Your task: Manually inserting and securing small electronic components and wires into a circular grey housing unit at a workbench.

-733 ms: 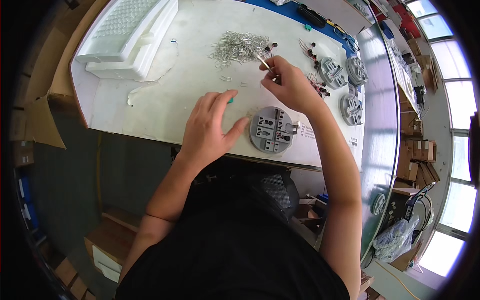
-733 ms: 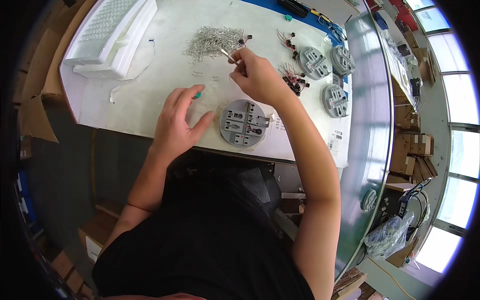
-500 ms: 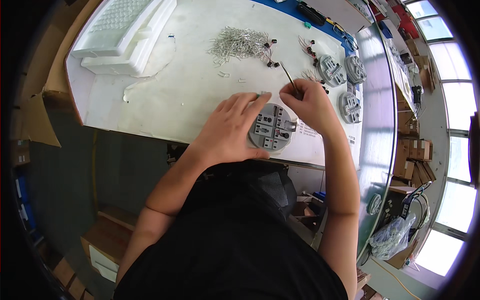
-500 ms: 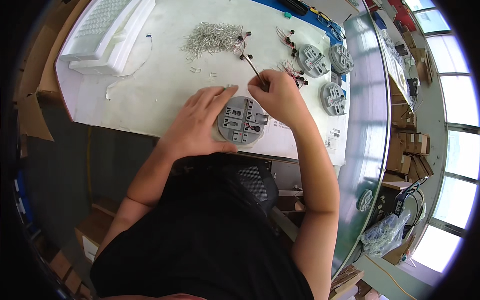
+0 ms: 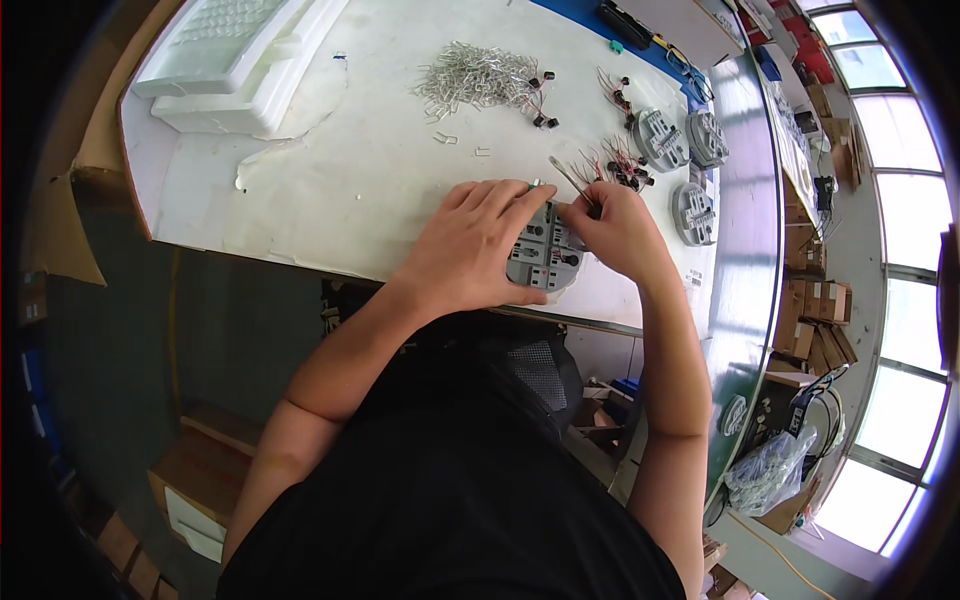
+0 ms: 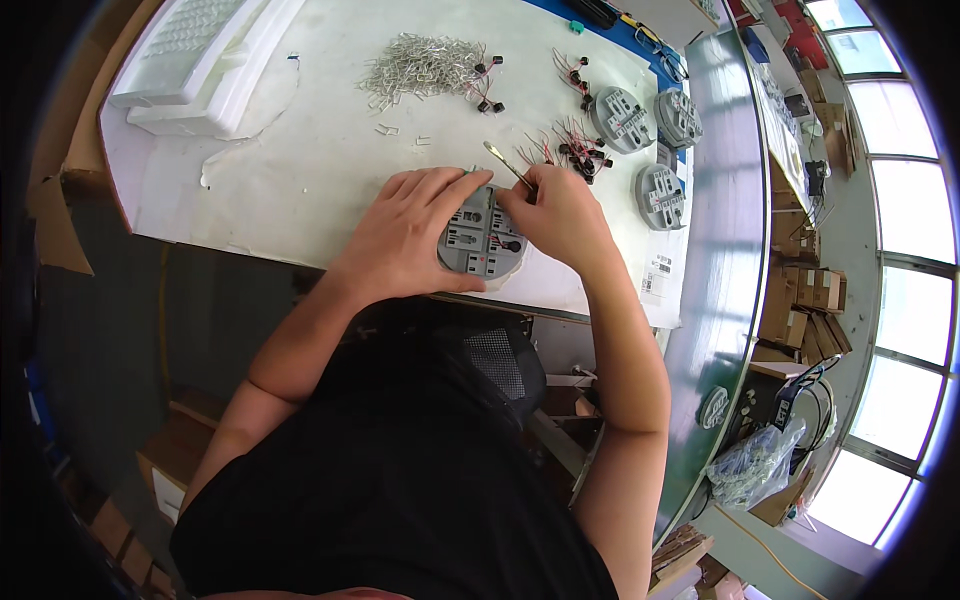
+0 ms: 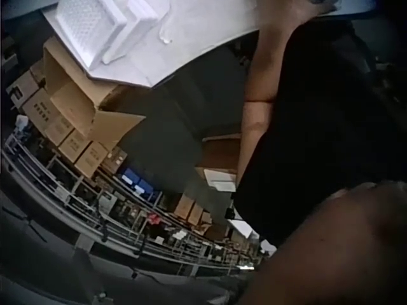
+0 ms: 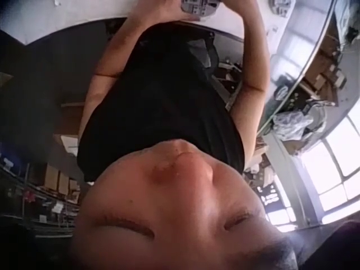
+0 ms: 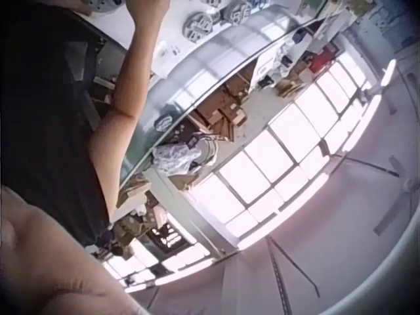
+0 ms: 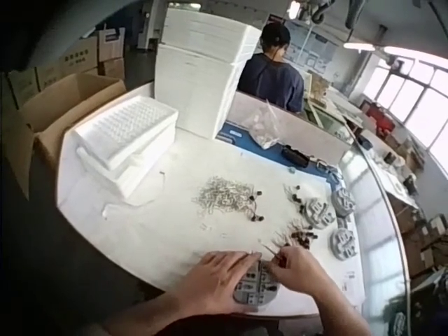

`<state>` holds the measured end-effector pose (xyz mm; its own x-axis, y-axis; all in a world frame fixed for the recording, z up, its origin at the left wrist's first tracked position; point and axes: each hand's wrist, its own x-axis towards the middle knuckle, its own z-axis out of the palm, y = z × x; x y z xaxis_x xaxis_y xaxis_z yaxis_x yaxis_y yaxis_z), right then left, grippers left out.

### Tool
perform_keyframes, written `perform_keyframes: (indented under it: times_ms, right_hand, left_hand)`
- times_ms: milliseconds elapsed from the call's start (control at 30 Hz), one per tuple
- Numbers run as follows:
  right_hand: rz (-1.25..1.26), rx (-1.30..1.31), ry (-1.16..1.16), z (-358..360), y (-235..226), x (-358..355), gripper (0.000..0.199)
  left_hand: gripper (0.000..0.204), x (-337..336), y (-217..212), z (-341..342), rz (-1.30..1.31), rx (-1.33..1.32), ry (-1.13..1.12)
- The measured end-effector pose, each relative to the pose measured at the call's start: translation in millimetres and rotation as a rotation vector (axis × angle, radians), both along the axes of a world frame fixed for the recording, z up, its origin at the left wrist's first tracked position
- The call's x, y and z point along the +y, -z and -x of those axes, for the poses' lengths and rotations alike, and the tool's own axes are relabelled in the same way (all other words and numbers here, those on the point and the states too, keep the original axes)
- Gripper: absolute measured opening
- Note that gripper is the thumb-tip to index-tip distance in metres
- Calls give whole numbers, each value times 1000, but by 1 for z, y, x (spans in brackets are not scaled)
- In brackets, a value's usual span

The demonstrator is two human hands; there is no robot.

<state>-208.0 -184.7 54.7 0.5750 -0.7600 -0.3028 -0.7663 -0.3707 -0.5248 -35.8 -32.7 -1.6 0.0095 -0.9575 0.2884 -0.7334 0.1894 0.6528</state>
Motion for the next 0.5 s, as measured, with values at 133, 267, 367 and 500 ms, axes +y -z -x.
perform_keyframes:
  times_ms: [133, 267, 367, 500]
  right_hand:
    - [-97, 11, -3, -4, 1, -10, 31]
    - [-157, -25, 5, -2, -1, -18, 37]
    - [-180, -62, -9, 4, 3, -21, 41]
    - [-283, -148, -25, 12, 8, -22, 36]
  left_hand:
    - [111, -1, 2, 0, 13, -8, -8]
    - [111, 1, 2, -1, 16, 0, -9]
    - [111, 0, 1, -1, 11, 5, -3]
    - [113, 0, -1, -4, -23, 6, 19]
